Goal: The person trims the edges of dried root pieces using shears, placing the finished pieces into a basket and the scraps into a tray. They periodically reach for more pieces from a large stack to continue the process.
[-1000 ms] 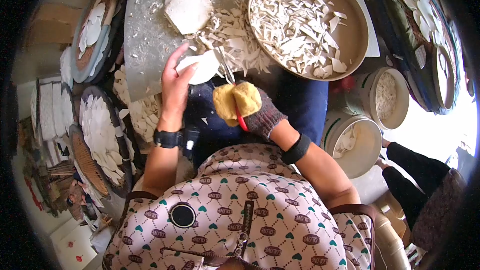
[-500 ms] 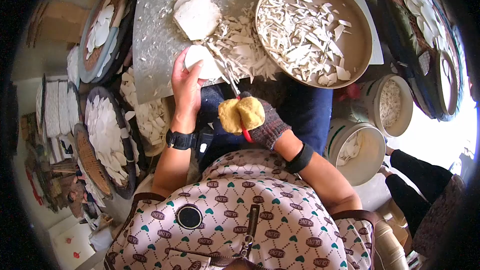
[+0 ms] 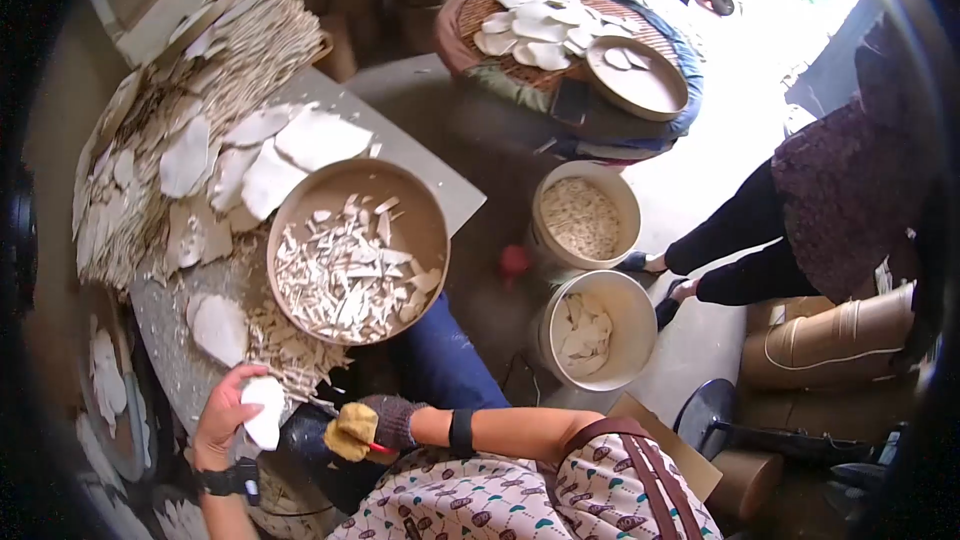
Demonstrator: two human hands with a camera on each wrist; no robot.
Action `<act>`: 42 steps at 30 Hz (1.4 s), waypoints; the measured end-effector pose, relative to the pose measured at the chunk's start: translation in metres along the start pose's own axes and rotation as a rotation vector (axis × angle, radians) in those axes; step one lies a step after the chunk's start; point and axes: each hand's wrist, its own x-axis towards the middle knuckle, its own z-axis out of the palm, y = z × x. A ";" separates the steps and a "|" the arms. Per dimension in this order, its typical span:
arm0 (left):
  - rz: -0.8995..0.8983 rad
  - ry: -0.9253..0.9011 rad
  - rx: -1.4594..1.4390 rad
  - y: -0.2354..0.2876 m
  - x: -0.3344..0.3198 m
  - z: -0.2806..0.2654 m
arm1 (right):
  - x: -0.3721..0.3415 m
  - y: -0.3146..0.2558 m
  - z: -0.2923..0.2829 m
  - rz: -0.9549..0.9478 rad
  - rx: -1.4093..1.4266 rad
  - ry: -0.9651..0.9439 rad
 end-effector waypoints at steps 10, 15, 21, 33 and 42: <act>0.884 -0.219 0.079 0.134 0.099 0.135 | -0.011 -0.010 -0.013 -0.531 -0.431 0.100; 0.798 -0.029 0.346 0.086 0.098 0.068 | -0.027 -0.009 -0.015 0.000 0.832 -0.073; 0.537 0.378 0.161 0.016 0.041 -0.004 | -0.026 0.014 -0.011 -0.026 1.533 -0.088; 0.482 0.761 0.913 -0.082 0.072 0.004 | -0.029 0.001 -0.012 0.159 1.347 0.039; 0.440 0.767 0.181 -0.079 0.044 0.006 | -0.021 0.006 -0.018 0.098 1.540 -0.058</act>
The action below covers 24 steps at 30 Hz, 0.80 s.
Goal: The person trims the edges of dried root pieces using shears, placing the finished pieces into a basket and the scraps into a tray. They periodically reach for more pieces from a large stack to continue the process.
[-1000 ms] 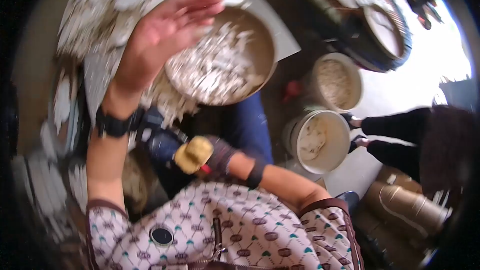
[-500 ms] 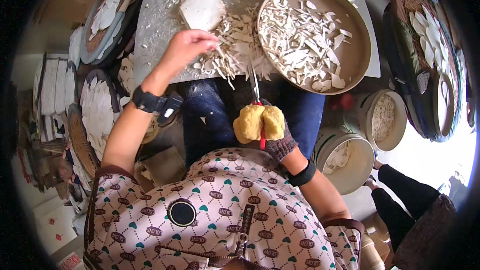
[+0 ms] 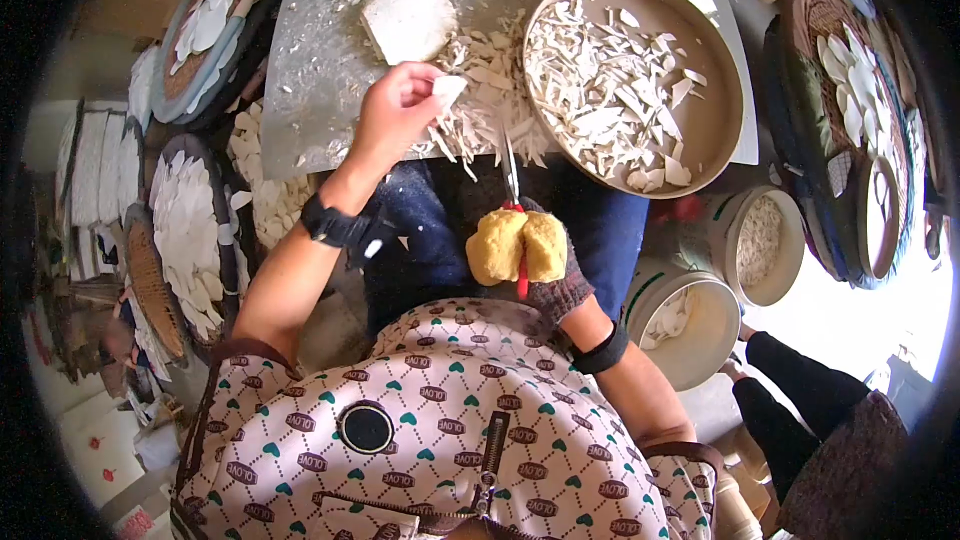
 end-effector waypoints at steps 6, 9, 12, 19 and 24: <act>-0.277 0.143 -0.642 0.013 -0.040 -0.028 | 0.022 0.014 0.010 0.131 0.061 -0.013; -0.225 0.288 -0.678 0.007 -0.056 -0.031 | 0.028 0.026 0.008 0.246 0.212 0.015; -0.285 0.321 -0.747 0.001 -0.068 -0.030 | 0.031 0.035 0.005 0.313 0.222 0.043; -0.300 0.352 -0.718 -0.004 -0.086 -0.017 | 0.032 0.036 0.020 0.292 -0.286 0.119; -0.314 0.274 -0.583 -0.010 -0.095 -0.027 | 0.022 0.028 0.012 0.251 -0.679 0.086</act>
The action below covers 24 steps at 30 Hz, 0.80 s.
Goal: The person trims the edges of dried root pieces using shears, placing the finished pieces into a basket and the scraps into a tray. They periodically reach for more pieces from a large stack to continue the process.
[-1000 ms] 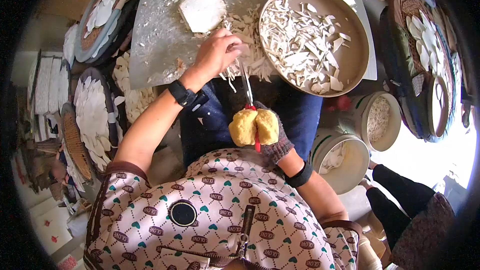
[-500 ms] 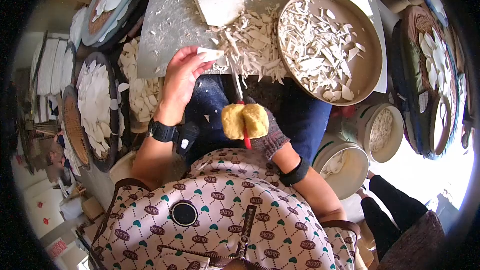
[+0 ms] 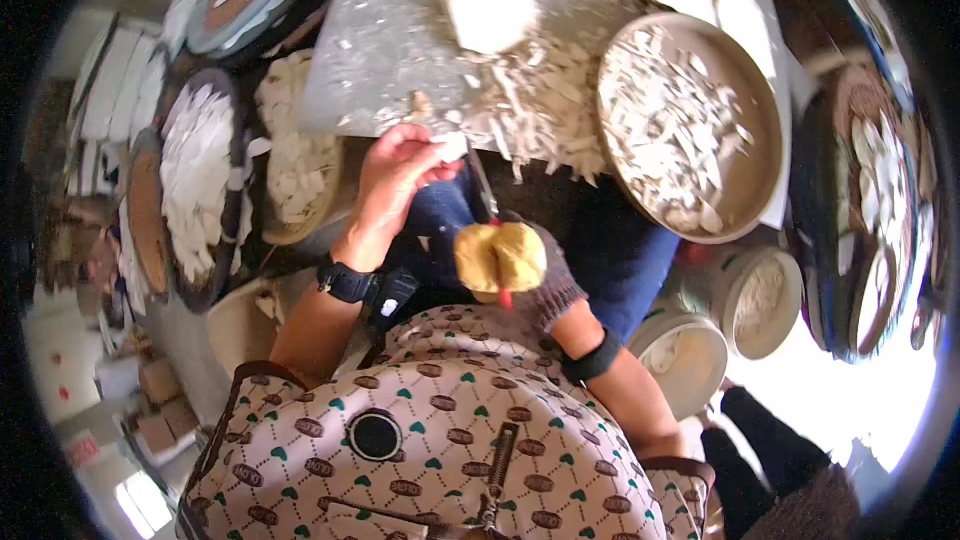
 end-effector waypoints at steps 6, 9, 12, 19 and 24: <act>-0.081 0.111 0.081 0.018 -0.020 -0.112 | -0.001 0.009 -0.009 0.018 0.569 -0.212; -0.024 0.409 0.408 0.041 -0.023 -0.213 | 0.000 0.036 -0.043 0.045 0.305 -0.191; -0.217 0.630 0.696 0.058 -0.033 -0.236 | 0.002 0.031 -0.036 0.063 -0.138 -0.150; 0.664 -0.422 0.512 0.211 0.044 -0.016 | 0.006 0.012 0.033 0.047 -0.781 -0.344; 0.855 -0.701 0.725 0.205 -0.023 0.061 | 0.001 0.008 0.041 0.002 -0.926 -0.344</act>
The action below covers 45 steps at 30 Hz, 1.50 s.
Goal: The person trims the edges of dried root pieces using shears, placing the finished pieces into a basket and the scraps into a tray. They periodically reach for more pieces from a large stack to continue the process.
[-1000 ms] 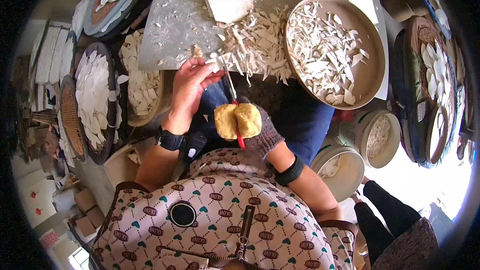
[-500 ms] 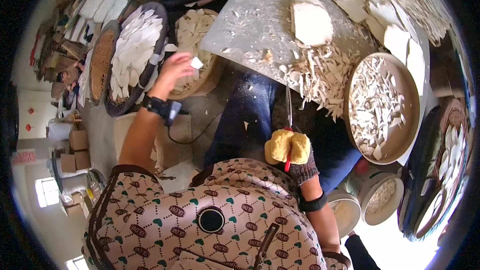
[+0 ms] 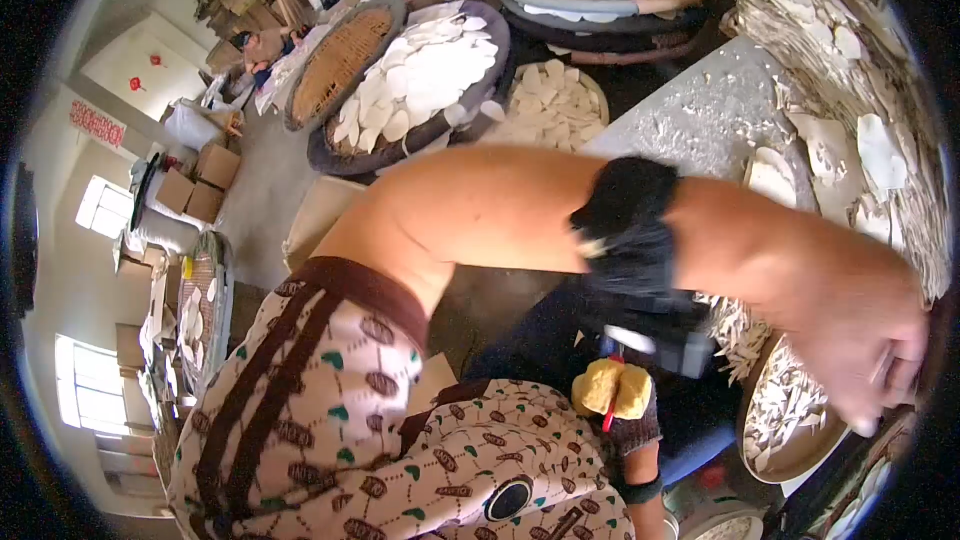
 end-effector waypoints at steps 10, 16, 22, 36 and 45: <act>-0.613 0.414 -0.728 -0.071 -0.140 0.060 | 0.017 0.027 0.003 0.013 1.399 -0.487; -0.761 0.494 -0.675 -0.095 -0.165 0.036 | -0.005 0.049 0.002 0.100 0.982 0.084; -0.894 0.455 -0.625 -0.135 -0.135 0.034 | -0.014 0.013 -0.001 0.115 0.688 0.299; -0.016 -0.139 1.109 -0.245 -0.009 0.058 | -0.015 0.005 0.005 -0.193 1.756 0.452; 0.017 -0.363 1.217 -0.228 -0.011 0.054 | -0.025 0.047 0.020 0.037 2.041 0.432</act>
